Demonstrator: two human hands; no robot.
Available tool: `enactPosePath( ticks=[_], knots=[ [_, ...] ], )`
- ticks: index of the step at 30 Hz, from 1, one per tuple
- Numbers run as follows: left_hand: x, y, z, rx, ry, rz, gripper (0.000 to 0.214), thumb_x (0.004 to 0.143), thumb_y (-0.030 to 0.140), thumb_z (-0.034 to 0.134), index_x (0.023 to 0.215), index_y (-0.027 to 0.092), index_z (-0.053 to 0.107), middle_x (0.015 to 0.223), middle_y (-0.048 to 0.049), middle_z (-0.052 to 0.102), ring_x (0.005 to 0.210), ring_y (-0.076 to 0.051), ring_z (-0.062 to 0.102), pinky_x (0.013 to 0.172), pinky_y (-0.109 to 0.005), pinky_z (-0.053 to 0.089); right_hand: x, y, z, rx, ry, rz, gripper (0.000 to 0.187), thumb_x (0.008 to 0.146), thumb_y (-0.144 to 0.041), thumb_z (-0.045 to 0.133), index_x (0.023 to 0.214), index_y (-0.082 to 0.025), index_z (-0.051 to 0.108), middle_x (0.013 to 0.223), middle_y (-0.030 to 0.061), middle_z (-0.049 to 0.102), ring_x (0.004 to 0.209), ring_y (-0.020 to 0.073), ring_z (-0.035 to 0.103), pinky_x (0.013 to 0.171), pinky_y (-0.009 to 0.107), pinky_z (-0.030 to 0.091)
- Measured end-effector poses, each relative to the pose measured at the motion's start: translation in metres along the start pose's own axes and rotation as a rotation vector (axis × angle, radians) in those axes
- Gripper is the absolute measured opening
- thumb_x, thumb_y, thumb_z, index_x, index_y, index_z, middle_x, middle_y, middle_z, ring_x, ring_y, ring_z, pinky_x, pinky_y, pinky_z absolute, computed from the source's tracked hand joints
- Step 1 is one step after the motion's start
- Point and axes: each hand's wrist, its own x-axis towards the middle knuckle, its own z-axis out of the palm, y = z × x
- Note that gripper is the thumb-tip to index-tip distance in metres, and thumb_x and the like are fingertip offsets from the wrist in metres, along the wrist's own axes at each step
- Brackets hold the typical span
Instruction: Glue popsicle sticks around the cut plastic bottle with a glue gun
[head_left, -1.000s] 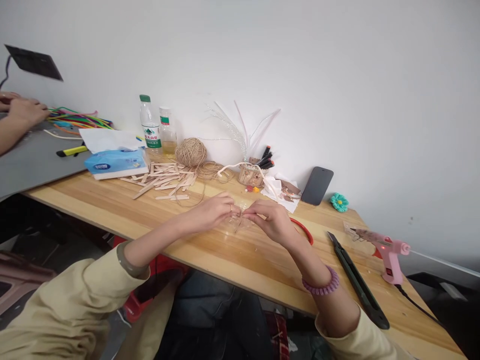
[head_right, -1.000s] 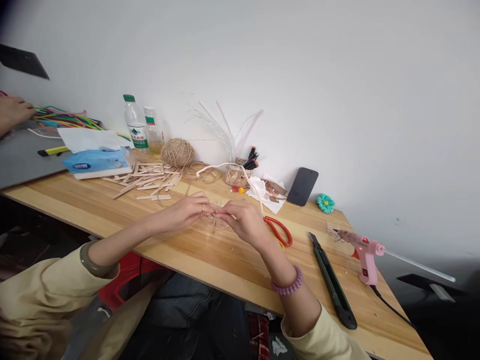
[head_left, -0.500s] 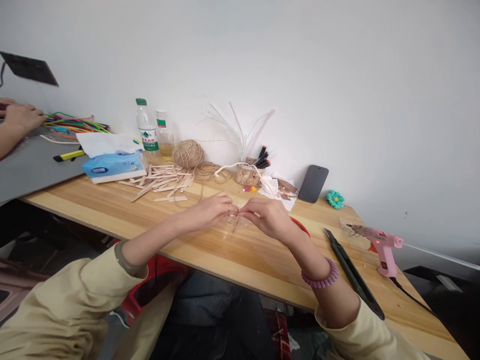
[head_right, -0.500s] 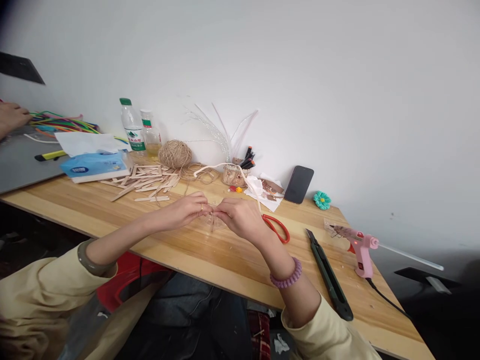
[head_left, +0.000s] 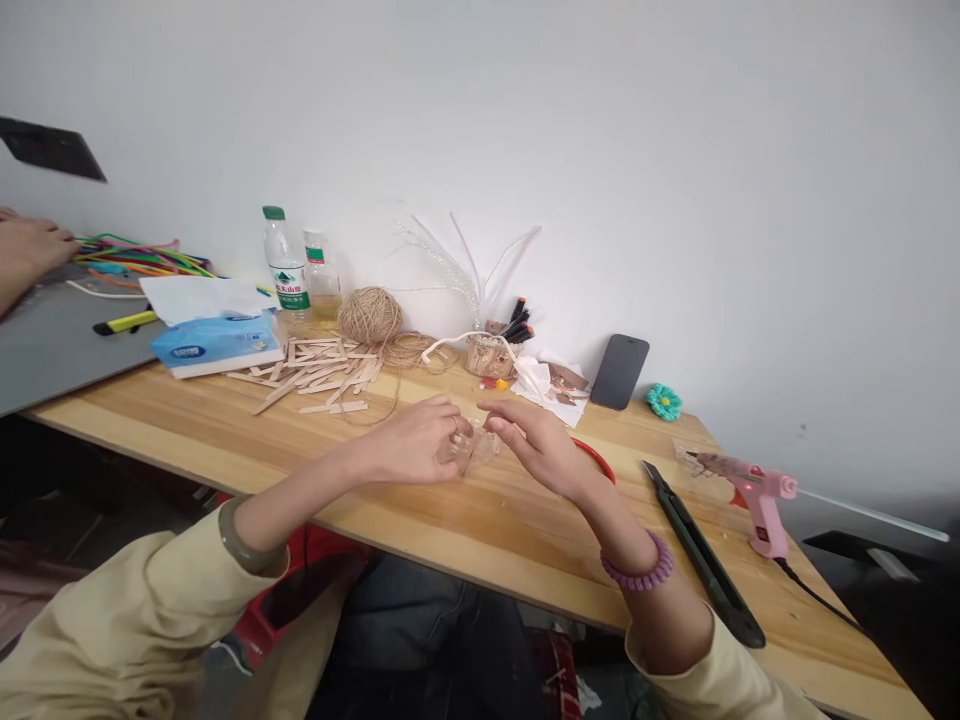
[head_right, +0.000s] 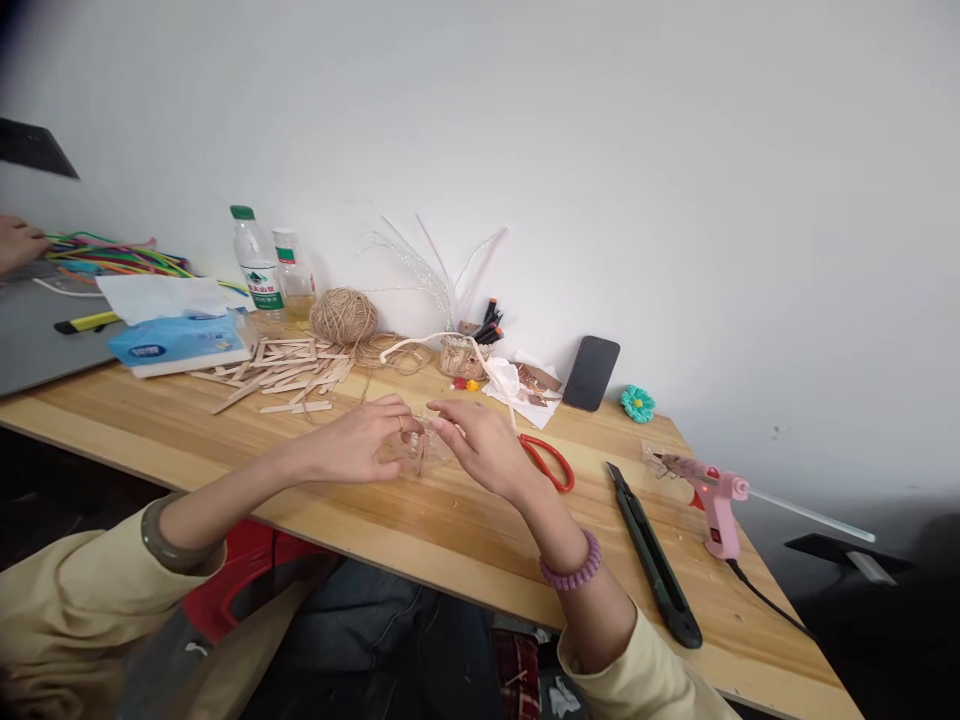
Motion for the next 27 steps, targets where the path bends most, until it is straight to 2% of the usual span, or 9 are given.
enactPosePath(
  ticks=[3, 7, 10, 13, 27],
  knots=[
    [0.002, -0.001, 0.008, 0.024, 0.013, -0.039, 0.022, 0.076, 0.032, 0.067, 0.086, 0.013, 0.063, 0.087, -0.0083, 0.064, 0.088, -0.024, 0.057, 0.08, -0.035, 0.043, -0.001, 0.001, 0.002, 0.043, -0.002, 0.022, 0.02, 0.089, -0.031, 0.054, 0.103, -0.018, 0.06, 0.098, 0.0073, 0.069, 0.09, 0.0199, 0.064, 0.078, 0.033, 0.049],
    [0.003, -0.005, 0.021, -0.016, 0.094, -0.045, 0.016, 0.082, 0.031, 0.062, 0.078, 0.016, 0.062, 0.08, -0.0043, 0.063, 0.084, -0.02, 0.055, 0.076, -0.032, 0.041, -0.001, 0.005, 0.008, -0.031, -0.03, -0.039, 0.014, 0.08, -0.024, 0.067, 0.09, -0.018, 0.06, 0.084, 0.0043, 0.067, 0.079, 0.0187, 0.062, 0.072, 0.031, 0.048],
    [0.003, -0.007, 0.028, -0.035, 0.153, -0.037, 0.018, 0.084, 0.031, 0.06, 0.074, 0.016, 0.061, 0.077, -0.0036, 0.063, 0.079, -0.019, 0.053, 0.075, -0.032, 0.04, 0.0, 0.008, 0.011, -0.056, -0.046, -0.074, 0.009, 0.081, -0.021, 0.067, 0.086, -0.018, 0.061, 0.081, 0.0043, 0.067, 0.077, 0.0181, 0.062, 0.072, 0.031, 0.046],
    [0.004, -0.007, 0.03, -0.059, 0.162, -0.042, 0.018, 0.085, 0.029, 0.06, 0.074, 0.015, 0.059, 0.075, -0.0035, 0.062, 0.078, -0.018, 0.052, 0.074, -0.031, 0.04, 0.001, 0.009, 0.014, -0.092, -0.051, -0.115, 0.003, 0.083, -0.019, 0.064, 0.082, -0.018, 0.062, 0.077, 0.004, 0.067, 0.076, 0.0182, 0.061, 0.072, 0.03, 0.044],
    [0.006, -0.003, 0.028, -0.078, 0.122, -0.062, 0.019, 0.086, 0.025, 0.058, 0.07, 0.015, 0.055, 0.073, -0.0041, 0.06, 0.079, -0.02, 0.051, 0.074, -0.032, 0.041, 0.006, 0.009, 0.02, -0.139, -0.081, -0.155, 0.01, 0.085, -0.015, 0.057, 0.075, -0.017, 0.058, 0.073, 0.005, 0.06, 0.072, 0.0187, 0.054, 0.068, 0.03, 0.041]
  ],
)
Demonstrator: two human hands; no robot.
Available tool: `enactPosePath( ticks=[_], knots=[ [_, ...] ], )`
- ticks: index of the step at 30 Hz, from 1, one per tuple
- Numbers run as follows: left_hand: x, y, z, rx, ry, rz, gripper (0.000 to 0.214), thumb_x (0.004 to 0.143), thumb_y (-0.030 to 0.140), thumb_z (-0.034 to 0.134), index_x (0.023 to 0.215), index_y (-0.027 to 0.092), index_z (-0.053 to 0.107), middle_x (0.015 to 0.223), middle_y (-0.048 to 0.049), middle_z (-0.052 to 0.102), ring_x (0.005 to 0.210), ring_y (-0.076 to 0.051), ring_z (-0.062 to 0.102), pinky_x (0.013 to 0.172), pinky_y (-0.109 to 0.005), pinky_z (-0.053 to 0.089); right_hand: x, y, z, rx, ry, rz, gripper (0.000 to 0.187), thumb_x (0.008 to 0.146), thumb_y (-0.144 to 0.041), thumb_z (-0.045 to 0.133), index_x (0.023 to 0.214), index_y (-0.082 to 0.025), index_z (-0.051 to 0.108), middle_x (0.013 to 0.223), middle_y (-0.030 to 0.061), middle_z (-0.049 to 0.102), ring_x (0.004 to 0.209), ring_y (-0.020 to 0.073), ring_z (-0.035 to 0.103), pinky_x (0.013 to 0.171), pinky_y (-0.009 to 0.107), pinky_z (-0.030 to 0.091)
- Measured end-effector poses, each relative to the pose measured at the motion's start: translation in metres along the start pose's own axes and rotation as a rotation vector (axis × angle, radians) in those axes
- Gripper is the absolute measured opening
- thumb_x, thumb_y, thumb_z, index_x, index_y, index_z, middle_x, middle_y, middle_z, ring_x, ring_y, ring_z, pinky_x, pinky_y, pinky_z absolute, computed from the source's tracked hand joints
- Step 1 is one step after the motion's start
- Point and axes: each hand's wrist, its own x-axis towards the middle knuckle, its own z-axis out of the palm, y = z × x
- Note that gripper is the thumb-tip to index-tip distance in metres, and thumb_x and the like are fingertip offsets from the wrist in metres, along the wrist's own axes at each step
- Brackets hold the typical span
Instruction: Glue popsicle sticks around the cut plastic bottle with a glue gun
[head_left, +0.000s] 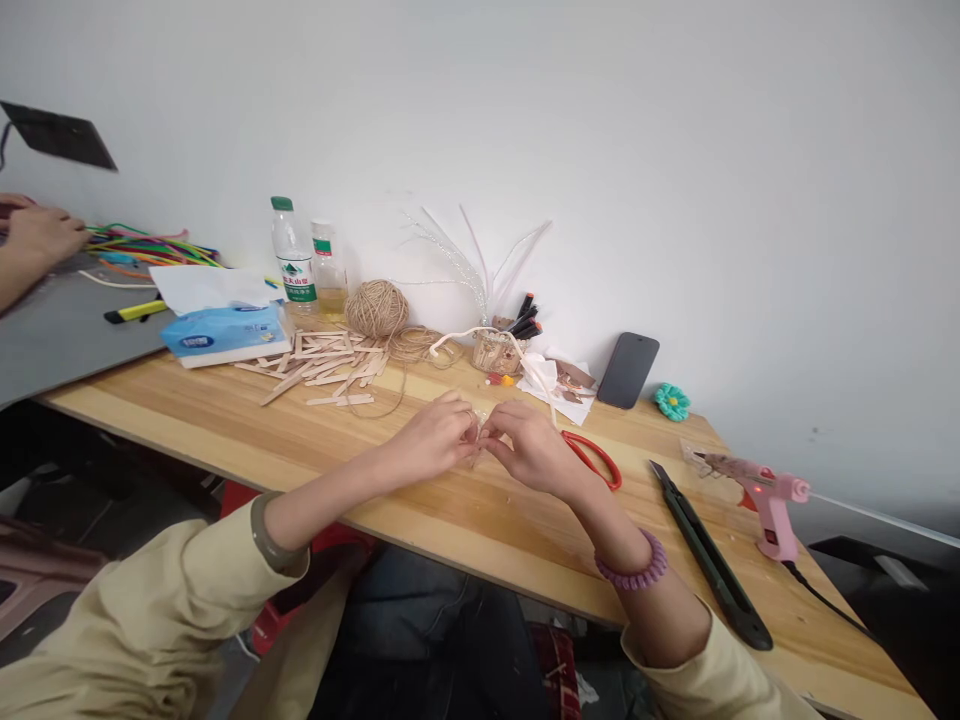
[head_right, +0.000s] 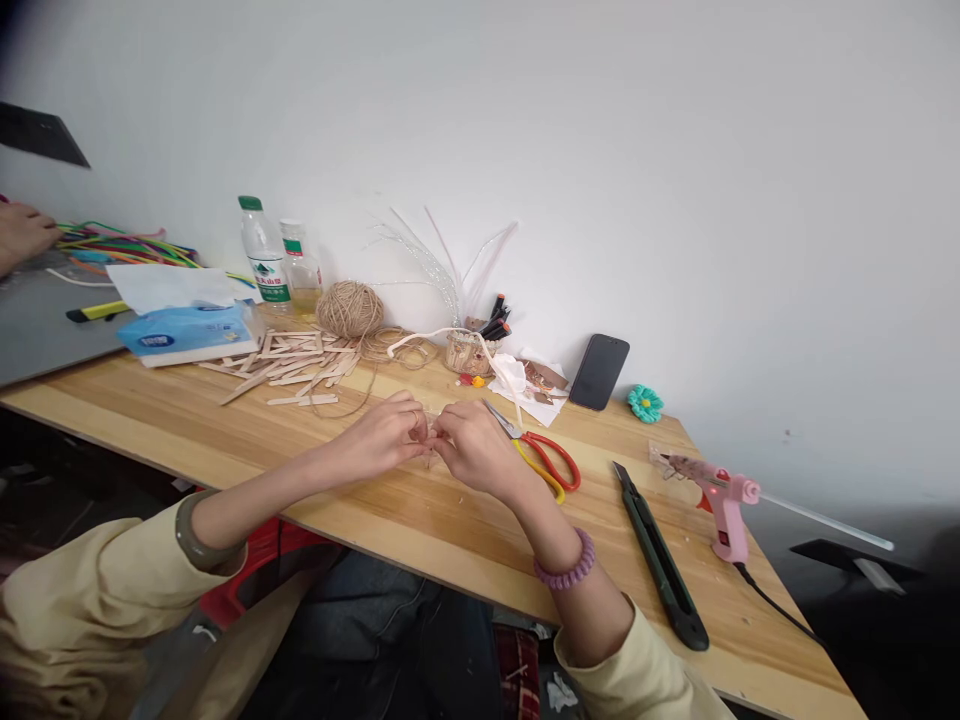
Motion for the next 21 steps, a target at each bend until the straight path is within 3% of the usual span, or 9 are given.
enactPosePath(
  ticks=[5, 8, 11, 14, 17, 21],
  knots=[
    [0.004, 0.004, -0.007, 0.064, -0.072, -0.003, 0.013, 0.084, 0.024, 0.059, 0.076, 0.014, 0.057, 0.08, -0.0055, 0.062, 0.082, -0.02, 0.052, 0.077, -0.033, 0.041, -0.001, 0.0, -0.004, 0.002, -0.041, 0.001, 0.011, 0.087, -0.015, 0.054, 0.079, -0.017, 0.06, 0.075, 0.0051, 0.062, 0.075, 0.0185, 0.056, 0.07, 0.03, 0.042],
    [0.005, 0.005, -0.012, 0.122, -0.116, -0.032, 0.012, 0.083, 0.025, 0.057, 0.079, 0.014, 0.059, 0.084, -0.0066, 0.063, 0.087, -0.022, 0.053, 0.083, -0.039, 0.04, -0.002, -0.004, -0.008, -0.023, -0.087, 0.015, 0.011, 0.088, -0.016, 0.051, 0.084, -0.017, 0.061, 0.081, 0.0065, 0.064, 0.08, 0.0202, 0.057, 0.075, 0.033, 0.043],
    [0.005, 0.003, -0.017, 0.155, -0.096, -0.042, 0.013, 0.08, 0.028, 0.059, 0.087, 0.016, 0.06, 0.089, -0.0056, 0.063, 0.094, -0.024, 0.052, 0.091, -0.049, 0.035, -0.004, -0.006, -0.014, -0.008, -0.046, 0.051, 0.015, 0.085, -0.017, 0.052, 0.097, -0.016, 0.06, 0.093, 0.0094, 0.064, 0.09, 0.023, 0.057, 0.082, 0.038, 0.044],
    [0.004, -0.004, -0.023, 0.118, -0.058, 0.022, 0.033, 0.072, 0.034, 0.07, 0.098, 0.019, 0.058, 0.103, -0.0064, 0.061, 0.108, -0.028, 0.045, 0.1, -0.055, 0.027, -0.006, -0.001, -0.021, 0.043, 0.077, 0.108, 0.023, 0.085, -0.012, 0.044, 0.102, -0.016, 0.059, 0.102, 0.0101, 0.063, 0.097, 0.0229, 0.057, 0.087, 0.038, 0.044],
    [0.002, -0.011, -0.026, -0.041, -0.018, 0.042, 0.058, 0.066, 0.035, 0.077, 0.117, 0.019, 0.051, 0.122, -0.0104, 0.051, 0.12, -0.028, 0.036, 0.105, -0.052, 0.027, -0.007, 0.012, -0.029, 0.012, 0.191, 0.3, 0.025, 0.088, -0.013, 0.04, 0.1, -0.017, 0.062, 0.1, 0.0089, 0.066, 0.095, 0.022, 0.059, 0.082, 0.035, 0.045],
    [0.001, -0.02, -0.017, -0.274, -0.004, -0.101, 0.092, 0.059, 0.043, 0.08, 0.136, 0.024, 0.033, 0.137, -0.0145, 0.032, 0.132, -0.031, 0.027, 0.11, -0.053, 0.024, -0.008, 0.036, -0.031, -0.187, 0.012, 0.562, 0.028, 0.09, -0.016, 0.041, 0.105, -0.016, 0.064, 0.103, 0.0102, 0.067, 0.094, 0.0227, 0.061, 0.077, 0.031, 0.044]
  ],
)
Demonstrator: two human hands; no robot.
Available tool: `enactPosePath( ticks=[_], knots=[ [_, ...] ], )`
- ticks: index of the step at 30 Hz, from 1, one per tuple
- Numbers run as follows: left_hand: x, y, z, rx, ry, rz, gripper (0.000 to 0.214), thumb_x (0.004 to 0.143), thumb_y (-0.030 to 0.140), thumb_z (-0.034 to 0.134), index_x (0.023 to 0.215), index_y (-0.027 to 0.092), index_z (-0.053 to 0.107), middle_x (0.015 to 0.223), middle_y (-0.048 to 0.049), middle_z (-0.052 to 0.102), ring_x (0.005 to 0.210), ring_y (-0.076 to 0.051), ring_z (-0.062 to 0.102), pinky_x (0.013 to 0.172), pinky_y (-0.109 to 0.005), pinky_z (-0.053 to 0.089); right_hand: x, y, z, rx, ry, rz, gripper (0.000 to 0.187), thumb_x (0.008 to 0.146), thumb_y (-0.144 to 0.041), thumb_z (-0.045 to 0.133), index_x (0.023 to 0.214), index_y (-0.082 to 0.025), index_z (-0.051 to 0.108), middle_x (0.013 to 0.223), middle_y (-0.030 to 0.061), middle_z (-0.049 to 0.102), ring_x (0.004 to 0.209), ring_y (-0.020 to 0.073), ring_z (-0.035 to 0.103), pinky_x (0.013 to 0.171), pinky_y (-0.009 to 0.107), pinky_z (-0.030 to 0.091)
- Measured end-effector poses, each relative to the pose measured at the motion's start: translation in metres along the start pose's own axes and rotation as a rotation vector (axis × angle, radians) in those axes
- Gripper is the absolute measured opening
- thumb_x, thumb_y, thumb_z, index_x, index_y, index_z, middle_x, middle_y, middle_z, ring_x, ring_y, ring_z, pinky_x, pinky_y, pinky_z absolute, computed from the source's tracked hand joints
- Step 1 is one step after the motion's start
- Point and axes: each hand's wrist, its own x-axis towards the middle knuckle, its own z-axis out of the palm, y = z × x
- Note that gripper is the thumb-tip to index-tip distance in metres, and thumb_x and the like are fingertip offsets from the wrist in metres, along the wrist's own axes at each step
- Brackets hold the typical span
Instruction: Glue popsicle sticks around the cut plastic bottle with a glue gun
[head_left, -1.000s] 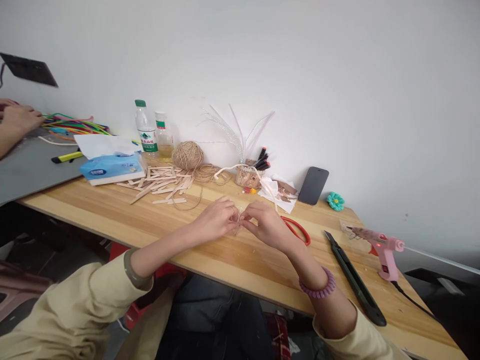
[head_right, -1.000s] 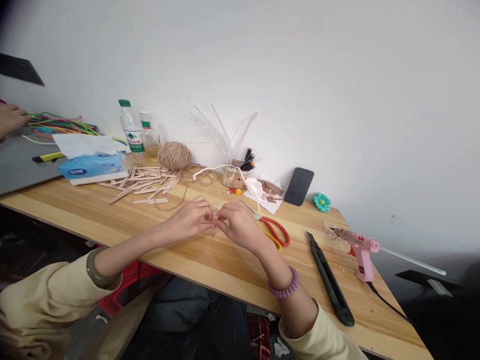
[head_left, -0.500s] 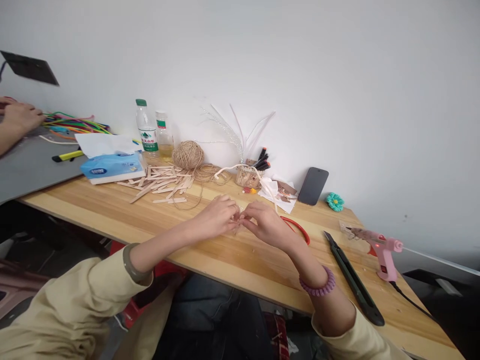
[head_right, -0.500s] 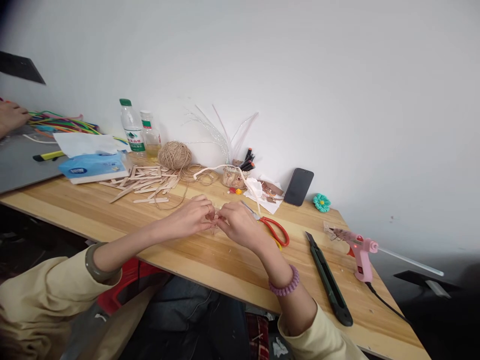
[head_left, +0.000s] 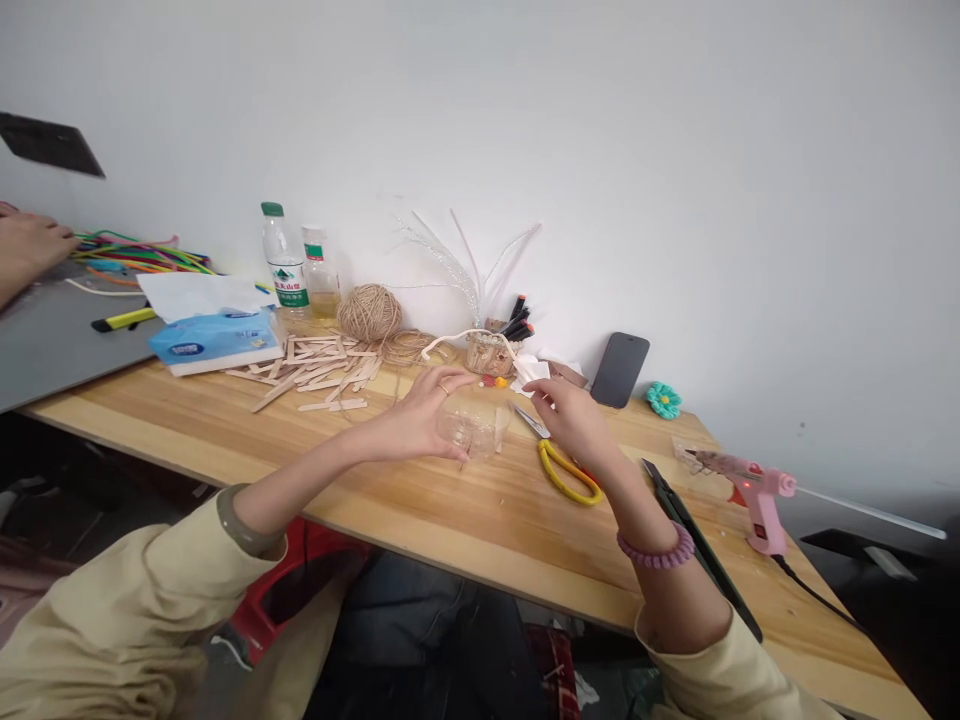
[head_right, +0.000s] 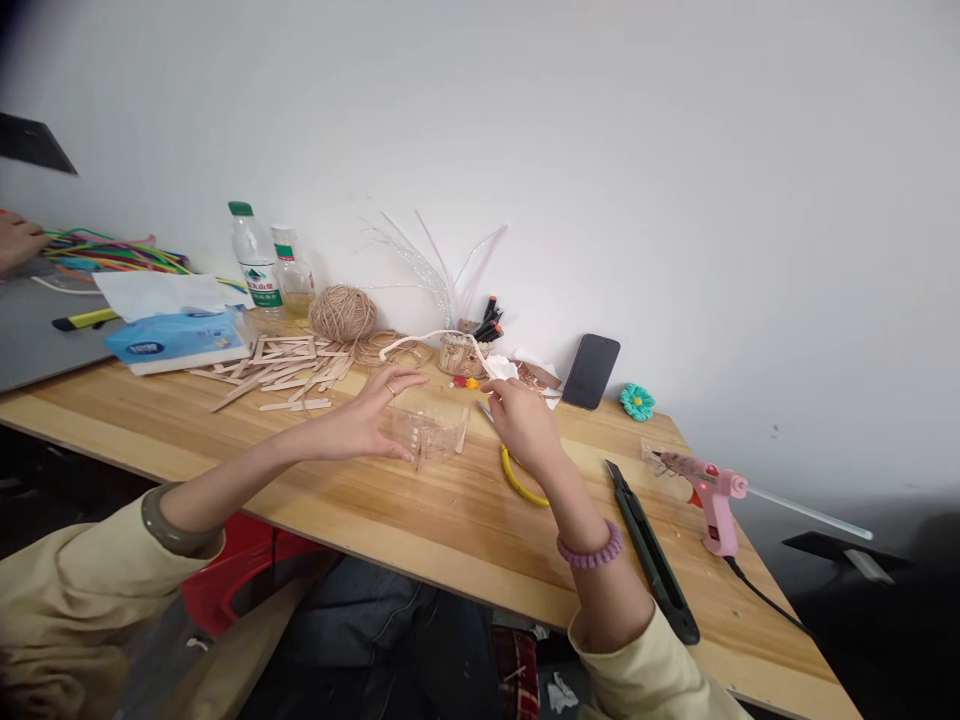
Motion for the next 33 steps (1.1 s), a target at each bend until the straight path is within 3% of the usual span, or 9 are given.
enactPosePath(
  ticks=[3, 6, 10, 13, 19, 22, 25, 29, 33],
  knots=[
    [0.001, -0.011, 0.009, -0.052, -0.016, -0.063, 0.106, 0.052, 0.047, 0.083, 0.14, 0.03, 0.026, 0.144, -0.0143, 0.02, 0.138, -0.036, 0.02, 0.112, -0.055, 0.022, 0.011, 0.011, 0.013, -0.079, -0.117, -0.016, 0.03, 0.088, -0.012, 0.042, 0.105, -0.015, 0.066, 0.105, 0.0114, 0.067, 0.096, 0.0229, 0.06, 0.078, 0.03, 0.042],
    [0.002, -0.026, 0.008, -0.039, -0.051, -0.039, 0.095, 0.056, 0.039, 0.083, 0.137, 0.032, 0.033, 0.145, -0.0113, 0.021, 0.137, -0.036, 0.024, 0.112, -0.054, 0.025, 0.02, 0.016, 0.029, -0.087, -0.209, -0.109, 0.035, 0.083, -0.006, 0.046, 0.11, -0.016, 0.065, 0.104, 0.0105, 0.066, 0.095, 0.0209, 0.06, 0.078, 0.028, 0.042],
    [0.001, -0.047, -0.009, -0.048, -0.097, 0.012, 0.093, 0.061, 0.031, 0.081, 0.139, 0.032, 0.031, 0.147, -0.0101, 0.024, 0.138, -0.032, 0.026, 0.113, -0.051, 0.025, 0.026, 0.015, 0.042, -0.092, -0.338, -0.275, 0.048, 0.074, 0.003, 0.053, 0.115, -0.019, 0.064, 0.108, 0.0081, 0.064, 0.103, 0.0192, 0.056, 0.084, 0.025, 0.04],
    [-0.001, -0.057, -0.022, -0.051, -0.151, -0.013, 0.102, 0.063, 0.027, 0.079, 0.145, 0.029, 0.018, 0.151, -0.0123, 0.019, 0.138, -0.031, 0.025, 0.112, -0.05, 0.026, 0.027, 0.012, 0.041, -0.118, -0.374, -0.331, 0.034, 0.076, 0.001, 0.054, 0.103, -0.015, 0.069, 0.102, 0.0096, 0.063, 0.099, 0.0199, 0.056, 0.082, 0.026, 0.04],
    [0.004, -0.057, -0.028, -0.05, -0.237, -0.035, 0.104, 0.067, 0.024, 0.074, 0.147, 0.021, 0.008, 0.155, -0.0155, 0.01, 0.141, -0.03, 0.019, 0.114, -0.048, 0.02, 0.012, 0.009, 0.031, -0.198, -0.371, -0.378, 0.006, 0.078, -0.009, 0.061, 0.078, -0.013, 0.066, 0.091, 0.0095, 0.063, 0.09, 0.0204, 0.055, 0.078, 0.028, 0.039],
    [0.007, -0.057, -0.026, -0.056, -0.235, -0.035, 0.102, 0.067, 0.022, 0.072, 0.146, 0.018, 0.008, 0.155, -0.018, 0.01, 0.142, -0.029, 0.015, 0.115, -0.047, 0.016, -0.008, 0.009, 0.019, -0.244, -0.338, -0.363, 0.011, 0.087, -0.012, 0.051, 0.087, -0.014, 0.062, 0.081, 0.0068, 0.063, 0.076, 0.0185, 0.055, 0.067, 0.028, 0.039],
    [0.011, -0.058, -0.02, -0.106, -0.234, 0.012, 0.101, 0.068, 0.023, 0.071, 0.145, 0.022, 0.007, 0.153, -0.0173, 0.015, 0.141, -0.029, 0.022, 0.112, -0.047, 0.022, -0.027, 0.006, -0.003, -0.223, -0.25, -0.287, 0.015, 0.092, -0.017, 0.042, 0.094, -0.017, 0.057, 0.069, 0.0016, 0.062, 0.06, 0.0164, 0.053, 0.056, 0.026, 0.036],
    [0.018, -0.052, -0.01, -0.133, -0.228, 0.089, 0.1, 0.068, 0.025, 0.072, 0.144, 0.024, 0.008, 0.151, -0.0154, 0.02, 0.139, -0.027, 0.026, 0.111, -0.044, 0.027, -0.04, -0.013, -0.029, -0.011, -0.106, -0.41, 0.021, 0.093, -0.015, 0.037, 0.097, -0.019, 0.057, 0.088, 0.0055, 0.065, 0.077, 0.0159, 0.061, 0.066, 0.025, 0.044],
    [0.023, -0.042, -0.007, -0.071, -0.239, 0.142, 0.103, 0.066, 0.022, 0.072, 0.146, 0.023, 0.007, 0.155, -0.0148, 0.007, 0.144, -0.029, 0.006, 0.115, -0.048, 0.015, -0.046, -0.042, -0.037, -0.077, -0.186, -0.483, 0.033, 0.087, -0.002, 0.033, 0.109, -0.015, 0.053, 0.089, 0.0081, 0.066, 0.075, 0.0161, 0.062, 0.063, 0.025, 0.044]
  ],
)
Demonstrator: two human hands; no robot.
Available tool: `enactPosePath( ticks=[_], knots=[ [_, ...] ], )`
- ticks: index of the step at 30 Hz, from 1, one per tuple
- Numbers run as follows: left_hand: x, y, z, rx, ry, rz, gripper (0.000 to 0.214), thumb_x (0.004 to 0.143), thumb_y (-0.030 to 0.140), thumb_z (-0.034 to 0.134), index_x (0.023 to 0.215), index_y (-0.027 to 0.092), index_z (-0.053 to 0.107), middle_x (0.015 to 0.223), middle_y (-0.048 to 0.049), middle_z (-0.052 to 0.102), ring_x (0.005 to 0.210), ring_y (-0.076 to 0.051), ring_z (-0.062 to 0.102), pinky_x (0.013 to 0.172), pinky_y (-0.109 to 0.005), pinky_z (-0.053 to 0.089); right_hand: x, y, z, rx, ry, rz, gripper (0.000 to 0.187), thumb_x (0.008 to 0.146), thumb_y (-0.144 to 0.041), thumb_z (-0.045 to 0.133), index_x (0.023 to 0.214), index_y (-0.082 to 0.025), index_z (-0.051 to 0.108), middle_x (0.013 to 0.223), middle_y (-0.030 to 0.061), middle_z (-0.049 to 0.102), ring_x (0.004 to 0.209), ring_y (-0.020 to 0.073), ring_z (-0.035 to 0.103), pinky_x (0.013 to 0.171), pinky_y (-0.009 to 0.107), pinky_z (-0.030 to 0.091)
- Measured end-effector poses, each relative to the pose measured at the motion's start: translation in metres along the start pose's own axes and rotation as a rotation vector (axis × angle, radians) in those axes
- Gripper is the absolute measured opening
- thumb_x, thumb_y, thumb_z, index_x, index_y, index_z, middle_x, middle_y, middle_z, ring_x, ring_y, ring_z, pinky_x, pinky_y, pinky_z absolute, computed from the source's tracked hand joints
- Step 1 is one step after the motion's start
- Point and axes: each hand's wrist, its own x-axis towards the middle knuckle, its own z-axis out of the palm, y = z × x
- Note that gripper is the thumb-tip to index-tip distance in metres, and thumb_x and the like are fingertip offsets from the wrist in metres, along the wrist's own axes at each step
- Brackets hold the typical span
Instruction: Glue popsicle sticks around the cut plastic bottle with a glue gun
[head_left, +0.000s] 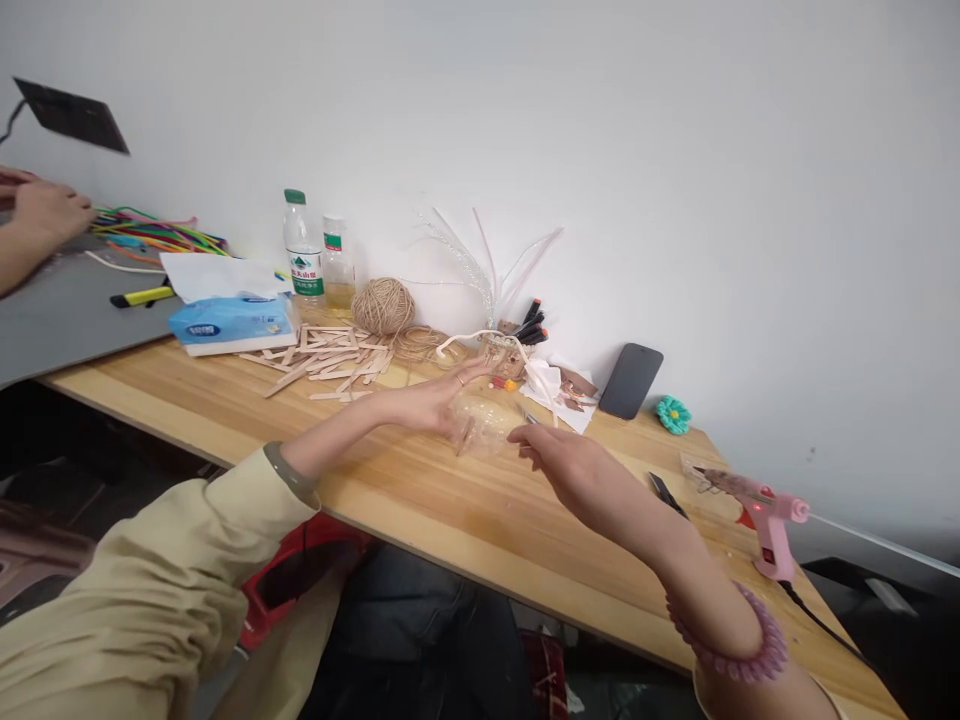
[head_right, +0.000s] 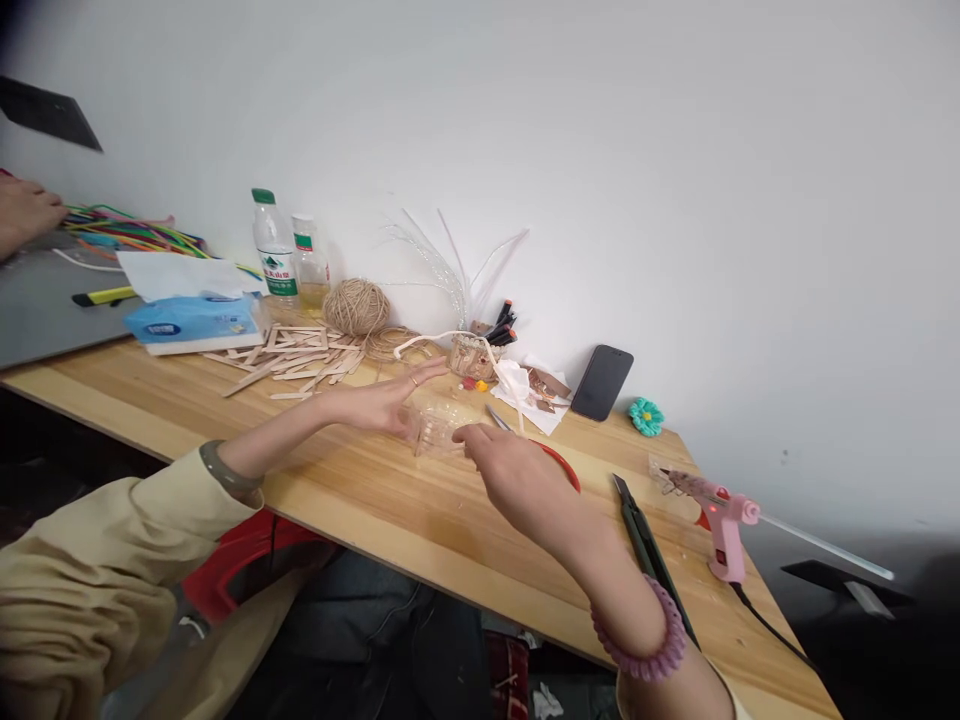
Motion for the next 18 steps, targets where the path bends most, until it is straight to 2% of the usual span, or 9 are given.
enactPosePath(
  ticks=[2, 3, 5, 7, 9, 13, 15, 18],
  knots=[
    [-0.002, 0.003, -0.002, 0.045, 0.009, -0.006, 0.102, 0.067, 0.018, 0.07, 0.147, 0.023, 0.007, 0.156, -0.0133, 0.002, 0.144, -0.029, -0.001, 0.115, -0.049, 0.012, 0.005, -0.01, 0.001, -0.091, -0.048, 0.067, 0.022, 0.09, -0.007, 0.037, 0.101, -0.015, 0.055, 0.074, 0.0048, 0.065, 0.062, 0.016, 0.059, 0.053, 0.024, 0.038],
    [-0.004, 0.004, -0.003, 0.067, 0.017, -0.008, 0.099, 0.068, 0.016, 0.068, 0.147, 0.024, 0.009, 0.156, -0.0121, 0.003, 0.144, -0.028, 0.0, 0.116, -0.049, 0.011, 0.007, -0.013, 0.002, -0.142, -0.058, 0.095, 0.017, 0.092, -0.011, 0.04, 0.095, -0.015, 0.056, 0.068, 0.0033, 0.063, 0.058, 0.0158, 0.056, 0.05, 0.024, 0.035],
    [-0.008, 0.007, -0.007, 0.111, 0.031, 0.002, 0.088, 0.07, 0.014, 0.065, 0.145, 0.025, 0.02, 0.155, -0.0091, 0.017, 0.144, -0.027, 0.005, 0.116, -0.049, 0.012, 0.013, -0.016, 0.006, -0.21, -0.04, 0.097, 0.014, 0.092, -0.017, 0.047, 0.085, -0.016, 0.058, 0.066, 0.0025, 0.062, 0.058, 0.0163, 0.056, 0.051, 0.025, 0.033],
    [-0.011, 0.011, -0.009, 0.157, 0.031, 0.011, 0.075, 0.071, 0.014, 0.065, 0.138, 0.026, 0.035, 0.149, -0.0061, 0.034, 0.143, -0.026, 0.01, 0.115, -0.049, 0.013, 0.017, -0.018, 0.01, -0.218, 0.002, 0.052, 0.014, 0.091, -0.016, 0.05, 0.081, -0.017, 0.06, 0.072, 0.0036, 0.063, 0.068, 0.0173, 0.059, 0.055, 0.025, 0.035],
    [-0.011, 0.016, -0.009, 0.199, 0.018, 0.013, 0.063, 0.072, 0.015, 0.067, 0.131, 0.024, 0.046, 0.142, -0.0051, 0.044, 0.142, -0.027, 0.013, 0.114, -0.049, 0.016, 0.02, -0.018, 0.015, -0.199, 0.002, 0.02, 0.015, 0.09, -0.01, 0.049, 0.083, -0.016, 0.06, 0.079, 0.0049, 0.064, 0.076, 0.0177, 0.06, 0.06, 0.025, 0.037],
    [-0.006, 0.022, -0.005, 0.271, 0.005, 0.025, 0.048, 0.074, 0.018, 0.069, 0.12, 0.021, 0.055, 0.134, -0.0085, 0.051, 0.137, -0.026, 0.026, 0.111, -0.046, 0.022, 0.02, -0.018, 0.025, -0.148, -0.043, 0.033, 0.021, 0.088, -0.002, 0.043, 0.098, -0.015, 0.055, 0.084, 0.0052, 0.066, 0.078, 0.0171, 0.061, 0.062, 0.025, 0.039],
    [-0.003, 0.023, -0.003, 0.287, -0.003, 0.029, 0.041, 0.076, 0.019, 0.068, 0.115, 0.02, 0.058, 0.129, -0.01, 0.054, 0.132, -0.025, 0.034, 0.108, -0.044, 0.025, 0.02, -0.018, 0.029, -0.156, -0.03, 0.036, 0.018, 0.09, -0.007, 0.043, 0.105, -0.014, 0.051, 0.078, 0.0048, 0.066, 0.069, 0.017, 0.061, 0.057, 0.025, 0.037],
    [0.0, 0.023, -0.003, 0.293, -0.031, 0.025, 0.031, 0.078, 0.018, 0.065, 0.109, 0.018, 0.06, 0.117, -0.0096, 0.06, 0.123, -0.024, 0.043, 0.104, -0.041, 0.029, 0.023, -0.017, 0.036, -0.201, 0.005, 0.017, 0.013, 0.093, -0.018, 0.045, 0.103, -0.013, 0.052, 0.07, 0.0031, 0.063, 0.059, 0.0162, 0.056, 0.051, 0.025, 0.033]
  ],
)
